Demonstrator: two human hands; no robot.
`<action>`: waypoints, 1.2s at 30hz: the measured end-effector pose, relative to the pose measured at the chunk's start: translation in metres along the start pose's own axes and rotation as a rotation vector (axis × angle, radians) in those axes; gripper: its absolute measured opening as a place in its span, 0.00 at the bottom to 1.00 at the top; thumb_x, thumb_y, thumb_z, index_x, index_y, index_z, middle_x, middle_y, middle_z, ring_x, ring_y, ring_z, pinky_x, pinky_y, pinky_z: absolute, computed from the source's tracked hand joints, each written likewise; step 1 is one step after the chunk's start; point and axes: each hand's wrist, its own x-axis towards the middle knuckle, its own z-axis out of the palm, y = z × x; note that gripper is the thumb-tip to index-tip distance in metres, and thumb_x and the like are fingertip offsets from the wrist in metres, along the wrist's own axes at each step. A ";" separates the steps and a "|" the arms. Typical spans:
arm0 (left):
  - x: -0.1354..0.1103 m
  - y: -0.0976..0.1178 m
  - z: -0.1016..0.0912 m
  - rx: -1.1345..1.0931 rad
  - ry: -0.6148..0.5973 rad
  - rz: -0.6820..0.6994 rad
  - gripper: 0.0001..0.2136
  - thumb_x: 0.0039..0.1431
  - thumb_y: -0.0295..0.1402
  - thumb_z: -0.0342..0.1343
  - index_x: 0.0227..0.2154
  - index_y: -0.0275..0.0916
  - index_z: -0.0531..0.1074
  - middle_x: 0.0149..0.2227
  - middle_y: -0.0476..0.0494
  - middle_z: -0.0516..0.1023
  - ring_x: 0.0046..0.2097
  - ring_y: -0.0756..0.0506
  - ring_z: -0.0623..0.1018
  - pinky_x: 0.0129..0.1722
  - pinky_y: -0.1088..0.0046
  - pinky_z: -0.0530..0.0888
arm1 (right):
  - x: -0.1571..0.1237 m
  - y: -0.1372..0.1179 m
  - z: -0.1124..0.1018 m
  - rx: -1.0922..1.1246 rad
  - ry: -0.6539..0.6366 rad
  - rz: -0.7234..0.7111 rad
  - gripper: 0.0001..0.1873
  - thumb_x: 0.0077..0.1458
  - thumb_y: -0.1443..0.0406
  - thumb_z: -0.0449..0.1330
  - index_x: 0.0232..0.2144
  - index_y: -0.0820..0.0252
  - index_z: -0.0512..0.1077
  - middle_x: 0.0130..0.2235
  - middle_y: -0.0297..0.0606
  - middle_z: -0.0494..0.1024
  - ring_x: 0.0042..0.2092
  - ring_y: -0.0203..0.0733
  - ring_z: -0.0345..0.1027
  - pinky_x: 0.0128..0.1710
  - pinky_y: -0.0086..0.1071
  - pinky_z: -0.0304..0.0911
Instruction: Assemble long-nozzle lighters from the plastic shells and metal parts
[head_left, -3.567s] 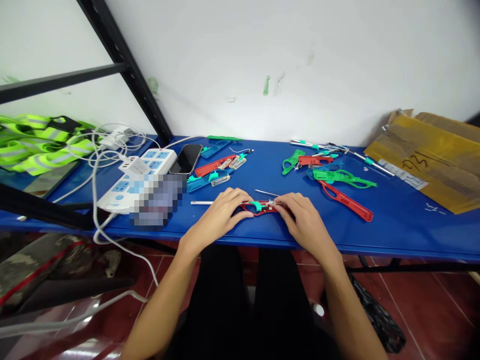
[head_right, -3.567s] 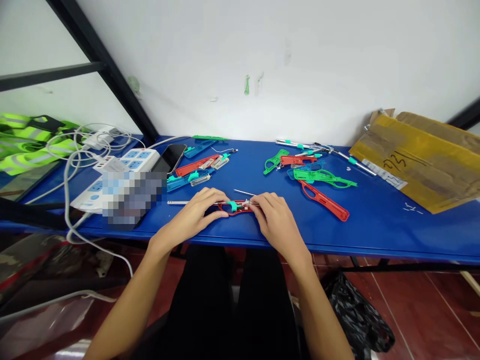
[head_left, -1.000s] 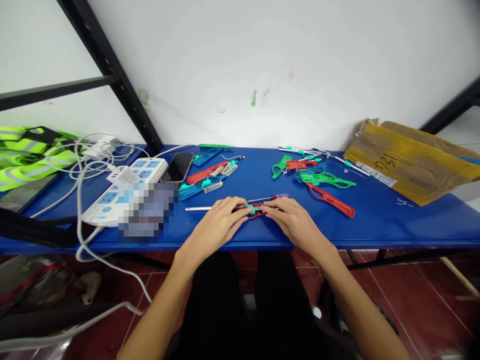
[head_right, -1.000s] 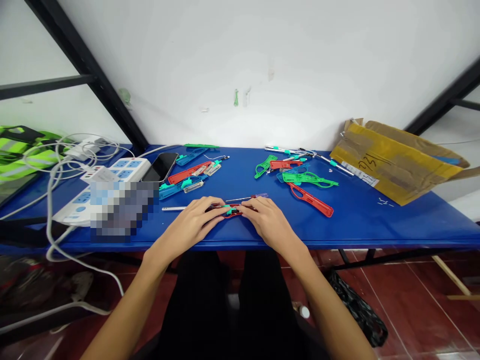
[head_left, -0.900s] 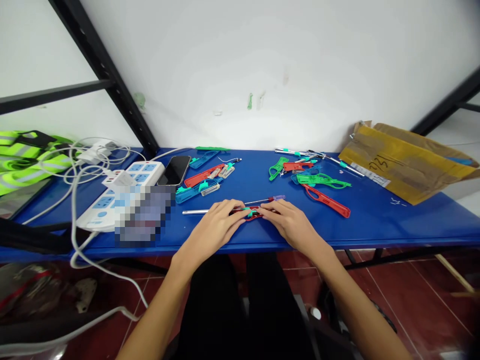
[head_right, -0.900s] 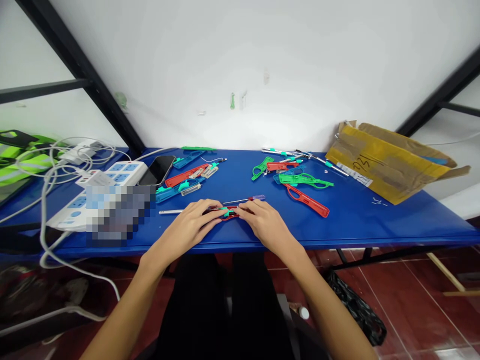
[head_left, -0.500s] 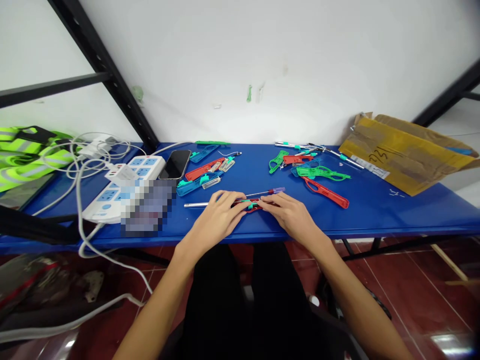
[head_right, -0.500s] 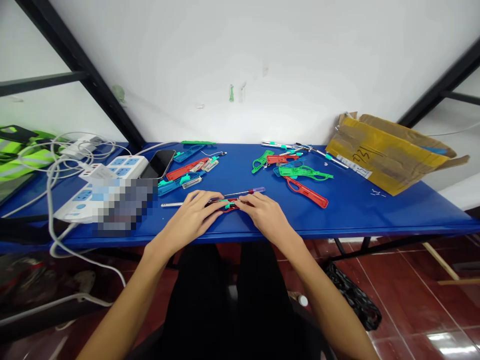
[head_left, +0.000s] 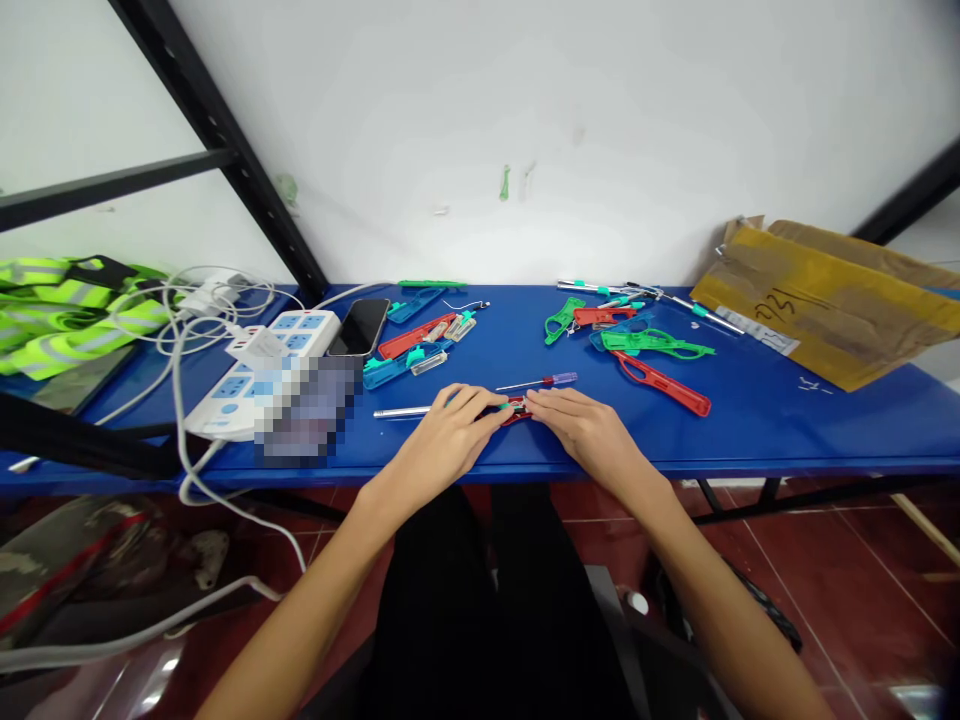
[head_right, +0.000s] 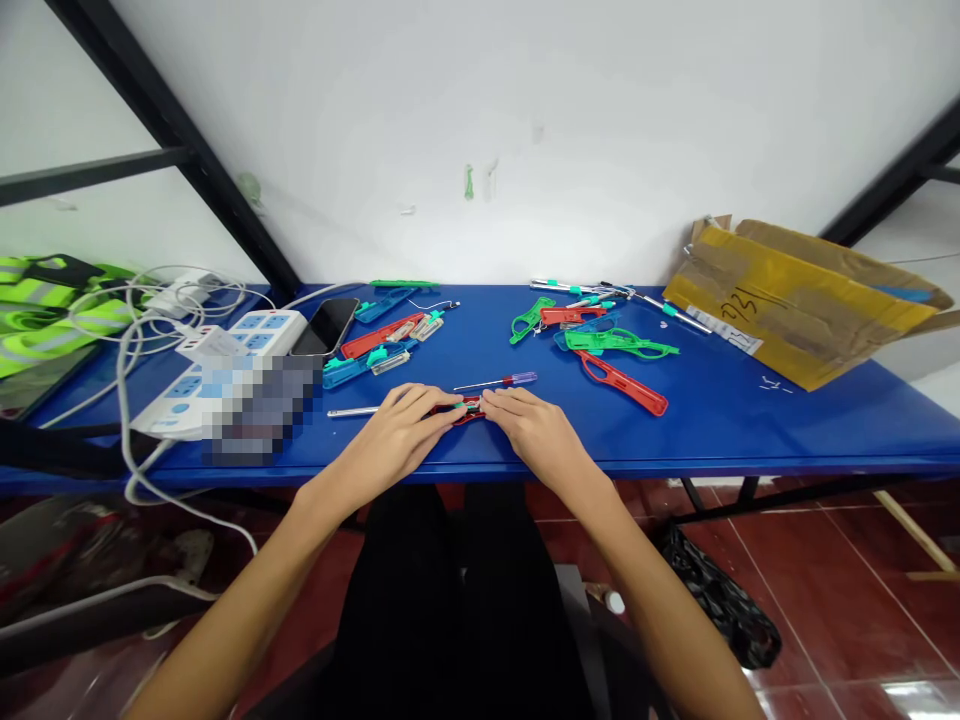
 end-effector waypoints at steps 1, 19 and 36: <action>-0.001 0.001 0.001 0.011 0.008 -0.010 0.15 0.77 0.26 0.53 0.61 0.39 0.76 0.59 0.37 0.81 0.57 0.39 0.78 0.60 0.55 0.72 | 0.001 -0.001 0.000 -0.006 0.007 0.006 0.17 0.73 0.72 0.60 0.56 0.57 0.84 0.56 0.43 0.87 0.57 0.49 0.83 0.60 0.44 0.80; -0.009 0.005 0.008 -0.080 0.048 -0.046 0.17 0.77 0.25 0.53 0.62 0.40 0.77 0.62 0.34 0.79 0.63 0.38 0.78 0.61 0.52 0.77 | 0.006 -0.010 0.001 0.095 0.024 0.144 0.15 0.74 0.69 0.61 0.55 0.56 0.85 0.55 0.42 0.88 0.56 0.48 0.83 0.61 0.45 0.79; -0.009 0.015 0.017 -0.076 0.120 -0.151 0.15 0.78 0.29 0.51 0.61 0.42 0.77 0.60 0.36 0.79 0.61 0.37 0.78 0.62 0.50 0.78 | 0.008 -0.009 -0.002 0.124 0.040 0.115 0.16 0.77 0.66 0.56 0.55 0.55 0.83 0.53 0.46 0.85 0.54 0.49 0.79 0.58 0.47 0.78</action>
